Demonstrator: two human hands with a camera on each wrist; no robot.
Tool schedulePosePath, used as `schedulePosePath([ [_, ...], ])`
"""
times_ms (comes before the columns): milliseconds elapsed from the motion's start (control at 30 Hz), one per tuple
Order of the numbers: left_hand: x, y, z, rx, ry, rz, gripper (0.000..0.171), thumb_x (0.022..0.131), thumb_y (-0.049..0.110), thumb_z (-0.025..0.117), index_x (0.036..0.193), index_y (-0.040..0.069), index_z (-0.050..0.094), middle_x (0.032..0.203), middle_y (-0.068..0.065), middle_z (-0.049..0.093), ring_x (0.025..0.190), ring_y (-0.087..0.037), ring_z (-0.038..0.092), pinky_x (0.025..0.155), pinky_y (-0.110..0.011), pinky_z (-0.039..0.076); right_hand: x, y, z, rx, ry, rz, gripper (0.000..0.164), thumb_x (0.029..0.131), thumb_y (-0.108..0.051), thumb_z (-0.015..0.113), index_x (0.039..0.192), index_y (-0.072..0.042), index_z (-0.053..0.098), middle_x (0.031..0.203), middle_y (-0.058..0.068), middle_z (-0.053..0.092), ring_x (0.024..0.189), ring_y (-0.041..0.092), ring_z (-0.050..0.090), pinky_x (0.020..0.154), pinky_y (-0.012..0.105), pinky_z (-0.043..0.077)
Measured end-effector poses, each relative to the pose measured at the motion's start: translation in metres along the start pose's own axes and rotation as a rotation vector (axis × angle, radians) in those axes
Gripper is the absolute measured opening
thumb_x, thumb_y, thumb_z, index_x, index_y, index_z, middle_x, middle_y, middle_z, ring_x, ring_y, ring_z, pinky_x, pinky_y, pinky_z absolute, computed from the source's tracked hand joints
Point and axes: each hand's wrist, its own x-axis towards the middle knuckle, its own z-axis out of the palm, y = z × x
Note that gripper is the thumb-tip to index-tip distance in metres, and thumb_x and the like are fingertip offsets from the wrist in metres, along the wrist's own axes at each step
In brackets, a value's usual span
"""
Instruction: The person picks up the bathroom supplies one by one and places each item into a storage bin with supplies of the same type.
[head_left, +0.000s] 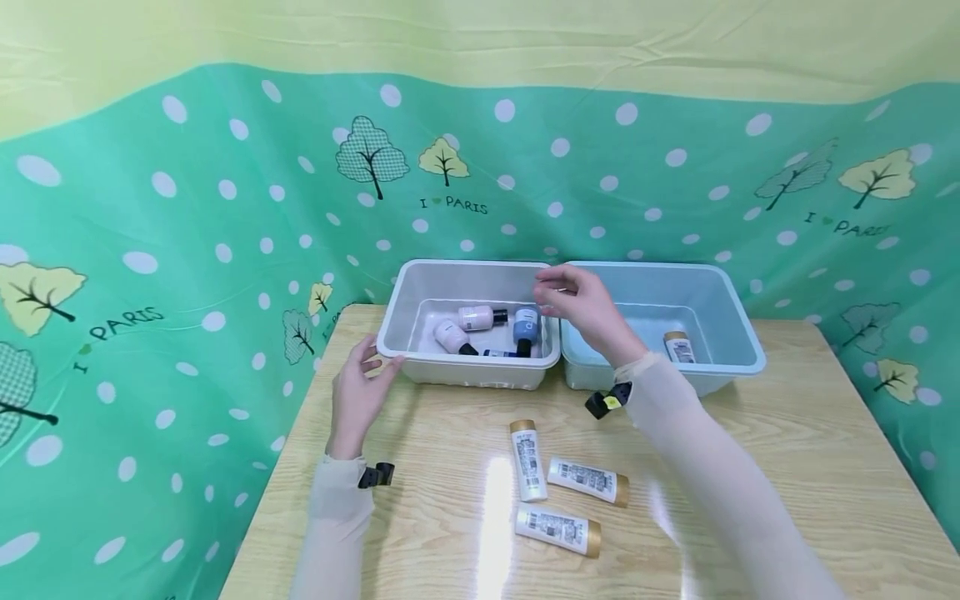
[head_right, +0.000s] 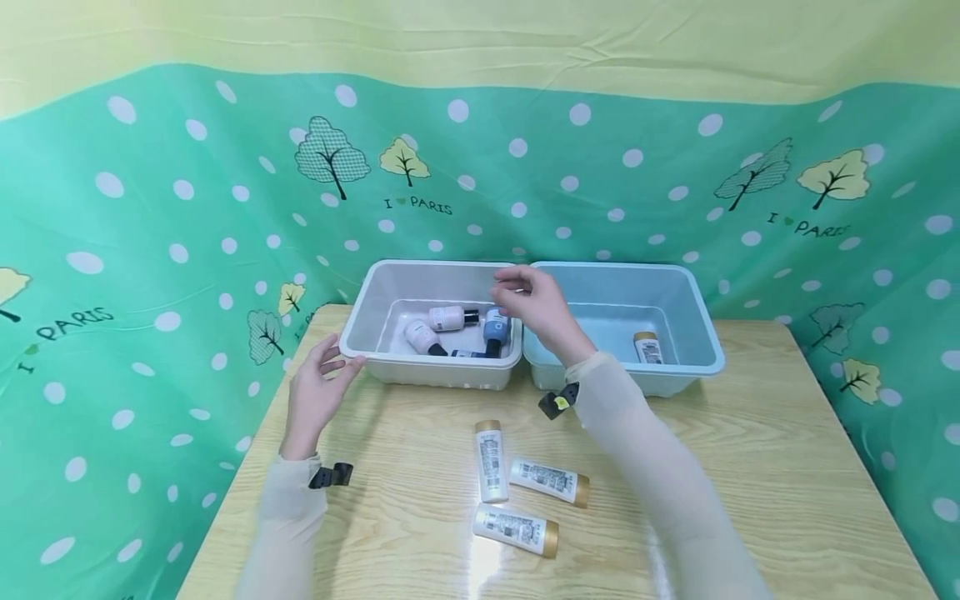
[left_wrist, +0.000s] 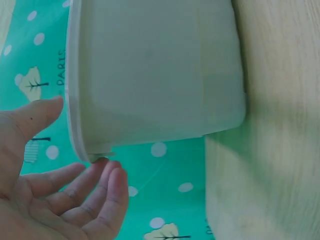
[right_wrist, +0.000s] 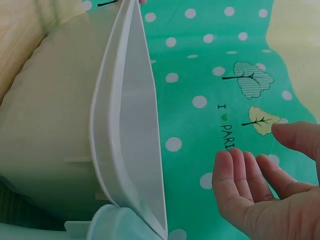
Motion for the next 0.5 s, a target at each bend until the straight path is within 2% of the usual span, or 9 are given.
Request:
schedulePosePath([
  [300,-0.017,0.009,-0.007,0.146,-0.001,-0.014,0.071,0.094,0.040,0.071,0.148,0.002,0.045,0.137,-0.022,0.057,0.118,-0.040,0.058,0.094,-0.052,0.053,-0.029,0.008,-0.005,-0.044,-0.024,-0.019,0.043,0.097,-0.021,0.070,0.134,-0.004,0.058,0.122,0.017,0.062,0.101,0.026,0.066,0.090,0.040,0.058],
  [500,-0.035,0.015,0.001,0.155,0.007,-0.007,0.062,0.095,0.035,0.071,0.142,0.000,0.050,0.136,-0.021,0.058,0.118,-0.038,0.058,0.094,-0.051,0.053,-0.044,0.017,-0.005,-0.075,-0.024,-0.033,0.043,0.097,-0.021,0.070,0.135,-0.004,0.058,0.125,0.019,0.061,0.103,0.027,0.066,0.089,0.041,0.058],
])
